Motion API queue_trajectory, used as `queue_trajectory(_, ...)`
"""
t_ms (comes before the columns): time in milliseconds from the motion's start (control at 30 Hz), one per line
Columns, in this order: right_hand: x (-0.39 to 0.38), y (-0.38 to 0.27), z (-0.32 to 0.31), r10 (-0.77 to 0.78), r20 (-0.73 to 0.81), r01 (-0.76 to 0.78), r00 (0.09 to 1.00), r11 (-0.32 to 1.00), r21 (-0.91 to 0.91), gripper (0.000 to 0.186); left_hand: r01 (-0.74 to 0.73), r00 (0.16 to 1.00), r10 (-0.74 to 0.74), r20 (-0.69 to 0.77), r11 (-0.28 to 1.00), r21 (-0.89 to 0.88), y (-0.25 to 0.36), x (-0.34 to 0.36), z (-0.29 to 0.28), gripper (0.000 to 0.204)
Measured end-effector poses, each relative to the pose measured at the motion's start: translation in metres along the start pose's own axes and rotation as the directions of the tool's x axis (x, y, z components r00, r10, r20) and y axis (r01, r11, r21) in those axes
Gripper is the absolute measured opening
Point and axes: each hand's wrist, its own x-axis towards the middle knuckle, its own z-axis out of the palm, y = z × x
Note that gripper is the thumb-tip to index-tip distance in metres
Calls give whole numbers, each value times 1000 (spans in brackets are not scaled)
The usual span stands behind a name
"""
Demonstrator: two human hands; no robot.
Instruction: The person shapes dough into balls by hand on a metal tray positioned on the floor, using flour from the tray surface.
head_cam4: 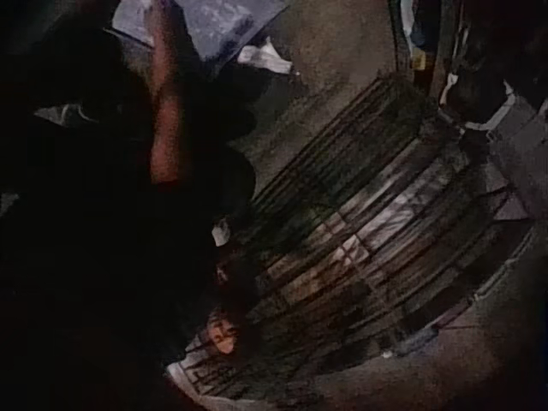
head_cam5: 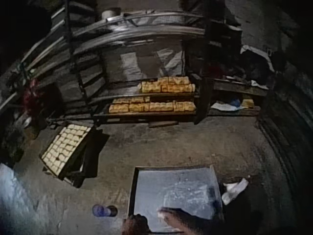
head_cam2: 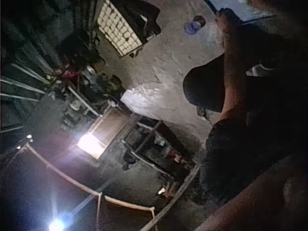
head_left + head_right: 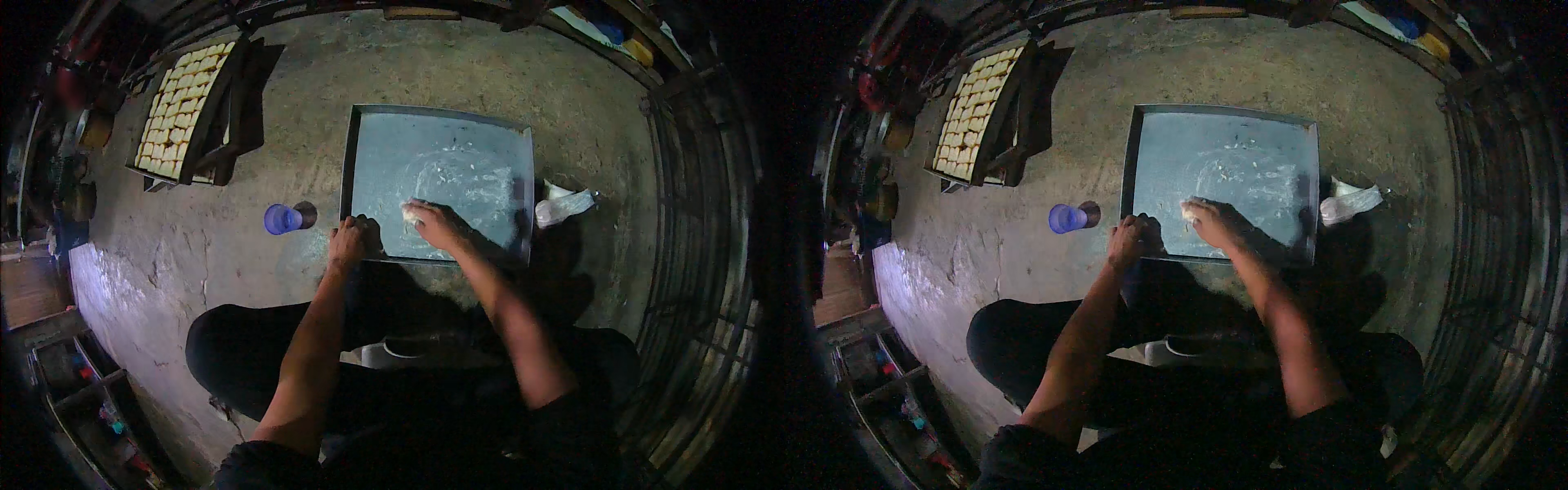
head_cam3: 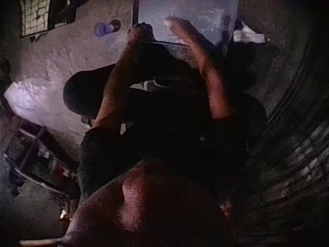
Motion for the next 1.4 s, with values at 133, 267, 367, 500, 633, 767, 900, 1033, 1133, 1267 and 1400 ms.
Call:
queue_trajectory(133,25,-7,-8,-43,-347,-15,937,986,-164,43,-10,998,7,-70,999,-47,19,2,-10,35)
queue_trajectory(267,47,-1,31,-146,-81,111,986,938,-328,38,-12,995,-4,-102,989,-150,30,6,-21,36)
queue_trajectory(367,40,4,54,-227,-137,139,964,873,-467,37,-17,995,4,-96,991,-130,23,7,-15,37)
queue_trajectory(500,15,22,17,-317,74,322,946,874,-364,38,-50,988,24,-156,986,-162,-9,0,8,32)
queue_trajectory(633,-16,35,-24,-155,-16,145,988,950,-277,46,40,996,-45,-77,997,-64,21,4,-5,28)
queue_trajectory(767,-35,10,-4,-159,-19,146,987,942,-303,46,36,994,-34,-104,999,13,18,0,-2,30)
queue_trajectory(900,-32,22,26,-158,105,188,982,873,-451,50,86,991,-83,-104,996,27,40,7,-6,33)
queue_trajectory(1033,-37,39,14,-71,120,111,990,921,-373,55,127,990,-128,-61,992,-27,17,10,15,34)
queue_trajectory(1133,-53,49,-21,-22,-183,-25,983,969,-247,54,128,984,-120,-131,990,52,16,3,18,35)
queue_trajectory(1267,-83,77,-35,143,-437,-272,888,930,-248,52,49,985,-46,-166,999,12,26,6,18,35)
queue_trajectory(1400,-81,47,-8,196,-373,-319,907,899,-301,56,118,980,-120,-158,993,-17,12,7,26,38)
